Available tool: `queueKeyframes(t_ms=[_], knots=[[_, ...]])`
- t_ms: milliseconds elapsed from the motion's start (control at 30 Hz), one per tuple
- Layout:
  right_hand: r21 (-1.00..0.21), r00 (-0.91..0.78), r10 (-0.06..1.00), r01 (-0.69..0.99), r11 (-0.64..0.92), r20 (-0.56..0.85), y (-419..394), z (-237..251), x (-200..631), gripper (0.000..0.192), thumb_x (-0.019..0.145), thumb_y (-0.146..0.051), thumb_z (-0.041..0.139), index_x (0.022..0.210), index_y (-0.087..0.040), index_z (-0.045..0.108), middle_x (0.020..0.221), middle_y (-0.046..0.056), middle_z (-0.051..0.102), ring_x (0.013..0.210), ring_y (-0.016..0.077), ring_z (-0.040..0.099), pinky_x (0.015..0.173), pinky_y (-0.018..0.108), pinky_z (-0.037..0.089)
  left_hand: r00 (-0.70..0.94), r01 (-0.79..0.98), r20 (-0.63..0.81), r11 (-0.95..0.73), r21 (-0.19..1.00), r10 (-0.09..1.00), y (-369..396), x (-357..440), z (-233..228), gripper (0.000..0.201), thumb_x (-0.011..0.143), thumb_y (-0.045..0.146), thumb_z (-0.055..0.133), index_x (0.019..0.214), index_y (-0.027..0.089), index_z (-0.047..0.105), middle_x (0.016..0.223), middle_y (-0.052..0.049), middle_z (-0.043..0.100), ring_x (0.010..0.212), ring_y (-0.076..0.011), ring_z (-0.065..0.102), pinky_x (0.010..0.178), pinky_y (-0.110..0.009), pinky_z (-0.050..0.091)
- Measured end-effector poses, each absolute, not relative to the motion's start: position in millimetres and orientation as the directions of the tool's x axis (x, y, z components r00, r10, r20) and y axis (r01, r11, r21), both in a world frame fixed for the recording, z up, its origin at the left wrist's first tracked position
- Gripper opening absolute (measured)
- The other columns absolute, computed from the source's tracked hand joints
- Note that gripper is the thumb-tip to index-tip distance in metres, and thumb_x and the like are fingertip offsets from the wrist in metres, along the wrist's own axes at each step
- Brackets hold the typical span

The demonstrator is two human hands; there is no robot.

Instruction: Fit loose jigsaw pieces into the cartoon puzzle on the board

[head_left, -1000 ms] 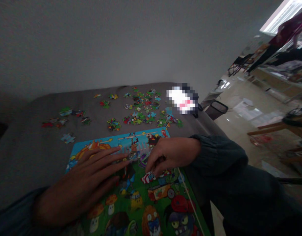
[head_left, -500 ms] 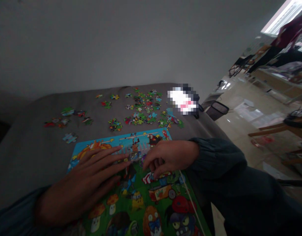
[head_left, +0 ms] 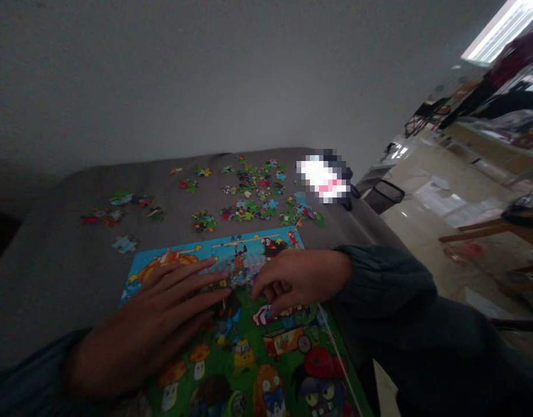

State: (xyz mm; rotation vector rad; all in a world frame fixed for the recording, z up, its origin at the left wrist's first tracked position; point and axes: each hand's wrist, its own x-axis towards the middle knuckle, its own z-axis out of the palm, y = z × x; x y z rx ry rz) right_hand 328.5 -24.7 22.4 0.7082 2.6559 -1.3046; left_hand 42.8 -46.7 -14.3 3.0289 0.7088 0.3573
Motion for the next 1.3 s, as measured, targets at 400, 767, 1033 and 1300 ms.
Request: queueKeyframes(t_ms=[400, 767, 1033, 1300], knots=[[-0.686, -0.900, 0.375, 0.417, 0.597, -0.220, -22.5, 22.6, 328.7, 0.028, 0.082, -0.025, 0.072, 0.105, -0.011, 0.064, 0.079, 0.000, 0.060, 0.067, 0.0091, 0.054, 0.065, 0.020, 0.042, 0.879, 0.416, 0.233, -0.908, 0.052, 0.416, -45.6, 41.1, -13.1, 0.045, 0.096, 0.025, 0.047, 0.140, 0.038, 0.046, 0.143, 0.008, 0.050, 0.131, -0.0200, 0.042, 0.107, -0.035, 0.034], [-0.653, -0.884, 0.441, 0.426, 0.627, -0.154, -21.7, 23.3, 335.3, 0.027, 0.078, -0.023, 0.076, 0.082, -0.016, 0.051, 0.085, 0.000, 0.053, 0.076, 0.0116, 0.048, 0.069, 0.023, 0.037, 0.877, 0.429, 0.219, -0.902, 0.042, 0.427, -45.3, 40.6, -13.8, 0.045, 0.096, 0.028, 0.047, 0.139, 0.039, 0.046, 0.144, 0.008, 0.049, 0.131, -0.0212, 0.043, 0.108, -0.037, 0.033], [-0.649, -0.895, 0.411, 0.417, 0.636, -0.173, -19.4, 19.4, 332.1, 0.025, 0.078, -0.016, 0.073, 0.080, -0.017, 0.049, 0.082, -0.001, 0.050, 0.076, 0.0119, 0.047, 0.068, 0.023, 0.036, 0.881, 0.421, 0.235, -0.907, 0.012, 0.412, -46.0, 40.7, -13.3, 0.043, 0.096, 0.027, 0.046, 0.138, 0.039, 0.047, 0.142, 0.010, 0.050, 0.132, -0.0195, 0.040, 0.110, -0.034, 0.027], [-0.640, -0.893, 0.410, 0.427, 0.639, -0.186, -20.2, 16.9, 332.2, 0.022, 0.078, -0.019, 0.074, 0.081, -0.016, 0.053, 0.081, -0.001, 0.051, 0.074, 0.0112, 0.047, 0.066, 0.022, 0.036, 0.877, 0.431, 0.232, -0.903, 0.005, 0.420, -46.8, 42.2, -11.0, 0.042, 0.097, 0.029, 0.047, 0.137, 0.037, 0.048, 0.142, 0.009, 0.051, 0.132, -0.0191, 0.040, 0.109, -0.034, 0.030]])
